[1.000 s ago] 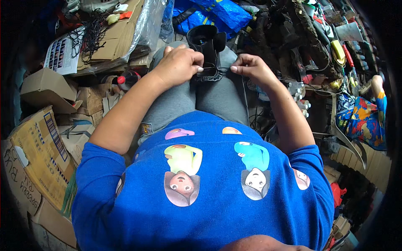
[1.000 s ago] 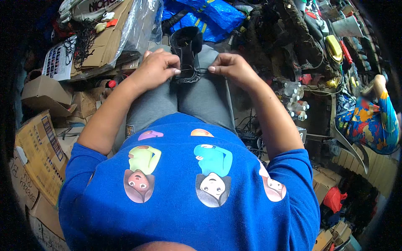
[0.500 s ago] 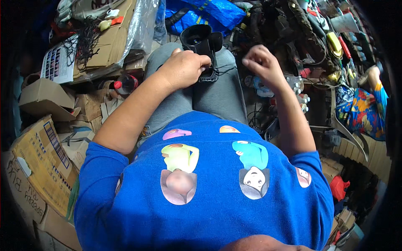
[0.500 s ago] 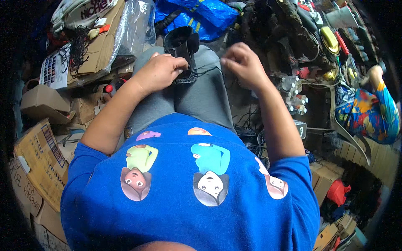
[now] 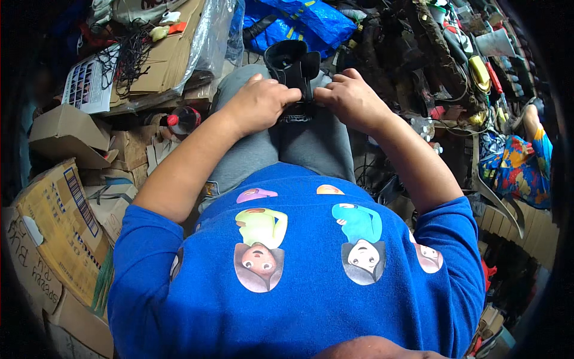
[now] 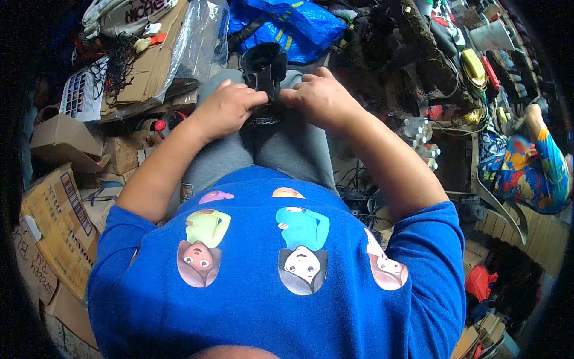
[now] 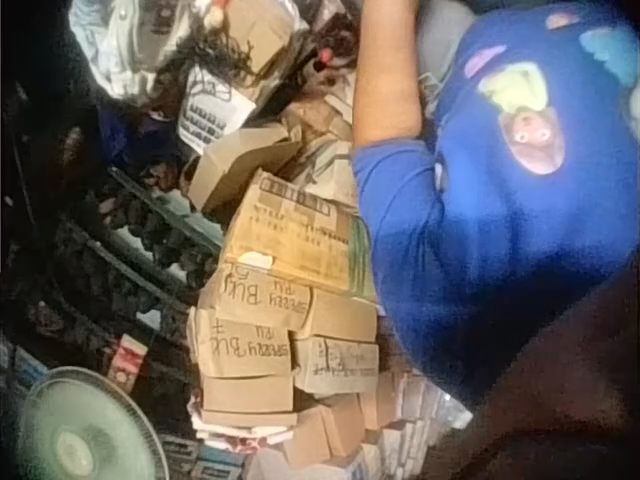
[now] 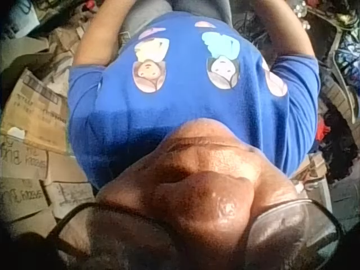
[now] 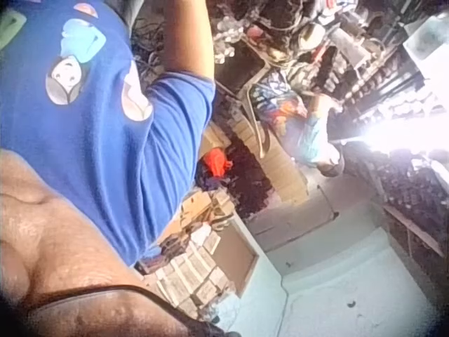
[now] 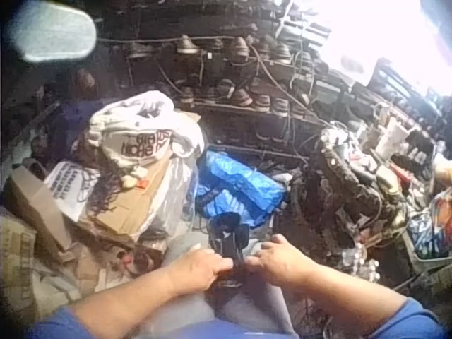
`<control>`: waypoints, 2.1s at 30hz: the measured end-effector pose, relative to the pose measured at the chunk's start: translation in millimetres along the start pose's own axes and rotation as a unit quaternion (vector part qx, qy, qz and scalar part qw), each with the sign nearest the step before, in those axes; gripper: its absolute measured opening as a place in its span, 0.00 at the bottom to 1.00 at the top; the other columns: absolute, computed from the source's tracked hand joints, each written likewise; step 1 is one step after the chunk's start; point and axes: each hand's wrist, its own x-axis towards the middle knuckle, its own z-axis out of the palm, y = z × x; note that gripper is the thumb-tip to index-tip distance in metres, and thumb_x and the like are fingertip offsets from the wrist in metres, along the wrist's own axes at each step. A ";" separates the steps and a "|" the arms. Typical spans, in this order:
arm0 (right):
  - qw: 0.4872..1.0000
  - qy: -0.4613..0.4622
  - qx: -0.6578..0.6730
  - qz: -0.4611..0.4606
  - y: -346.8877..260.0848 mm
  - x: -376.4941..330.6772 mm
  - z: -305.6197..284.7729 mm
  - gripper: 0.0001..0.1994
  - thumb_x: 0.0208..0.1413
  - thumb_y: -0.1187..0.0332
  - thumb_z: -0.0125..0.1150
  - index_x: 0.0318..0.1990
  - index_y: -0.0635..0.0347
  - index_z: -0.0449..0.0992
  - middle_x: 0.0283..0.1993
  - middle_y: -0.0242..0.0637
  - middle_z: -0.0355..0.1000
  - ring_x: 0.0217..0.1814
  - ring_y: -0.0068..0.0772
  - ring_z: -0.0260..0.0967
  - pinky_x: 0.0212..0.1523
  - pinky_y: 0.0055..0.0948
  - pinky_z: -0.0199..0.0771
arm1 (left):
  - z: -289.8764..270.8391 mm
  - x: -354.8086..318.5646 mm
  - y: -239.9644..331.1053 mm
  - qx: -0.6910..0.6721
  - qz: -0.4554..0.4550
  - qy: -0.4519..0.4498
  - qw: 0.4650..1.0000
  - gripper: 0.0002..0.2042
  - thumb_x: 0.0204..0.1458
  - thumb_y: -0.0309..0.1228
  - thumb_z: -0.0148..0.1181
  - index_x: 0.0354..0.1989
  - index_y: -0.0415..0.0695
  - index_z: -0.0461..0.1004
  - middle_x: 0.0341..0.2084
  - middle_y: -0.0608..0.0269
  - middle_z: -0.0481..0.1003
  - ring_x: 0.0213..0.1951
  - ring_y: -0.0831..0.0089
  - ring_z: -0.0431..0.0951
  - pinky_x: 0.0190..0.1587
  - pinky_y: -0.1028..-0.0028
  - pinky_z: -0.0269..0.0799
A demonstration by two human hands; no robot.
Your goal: Stitching the upper part of a black shoe using a needle and thread.
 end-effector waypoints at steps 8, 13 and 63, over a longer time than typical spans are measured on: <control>0.806 0.068 0.477 0.343 66.2 -81.2 14.2 0.06 0.49 0.67 0.63 0.34 0.56 0.75 0.28 0.26 0.69 0.33 0.18 0.62 0.38 0.22 0.61 | -65.4 -80.5 -27.9 -0.199 -0.191 0.124 0.953 0.03 0.47 0.22 0.59 0.30 0.42 0.75 0.26 0.63 0.76 0.30 0.71 0.75 0.37 0.75 0.67; 0.532 0.286 0.784 0.144 24.3 -3.2 -18.7 0.09 0.58 0.65 0.56 0.38 0.63 0.73 0.34 0.33 0.70 0.36 0.24 0.66 0.41 0.25 0.65 | -67.0 -13.0 24.0 -0.431 -0.038 0.205 0.878 0.02 0.52 0.25 0.59 0.30 0.41 0.75 0.27 0.67 0.75 0.32 0.79 0.73 0.38 0.80 0.68; 0.852 0.024 0.496 0.165 39.0 -6.0 30.7 0.05 0.47 0.75 0.65 0.33 0.58 0.79 0.32 0.28 0.71 0.37 0.19 0.68 0.40 0.22 0.68 | 9.1 52.2 -34.8 -0.446 -0.147 -0.124 0.874 0.12 0.42 0.32 0.67 0.32 0.37 0.78 0.29 0.66 0.74 0.36 0.76 0.73 0.42 0.77 0.65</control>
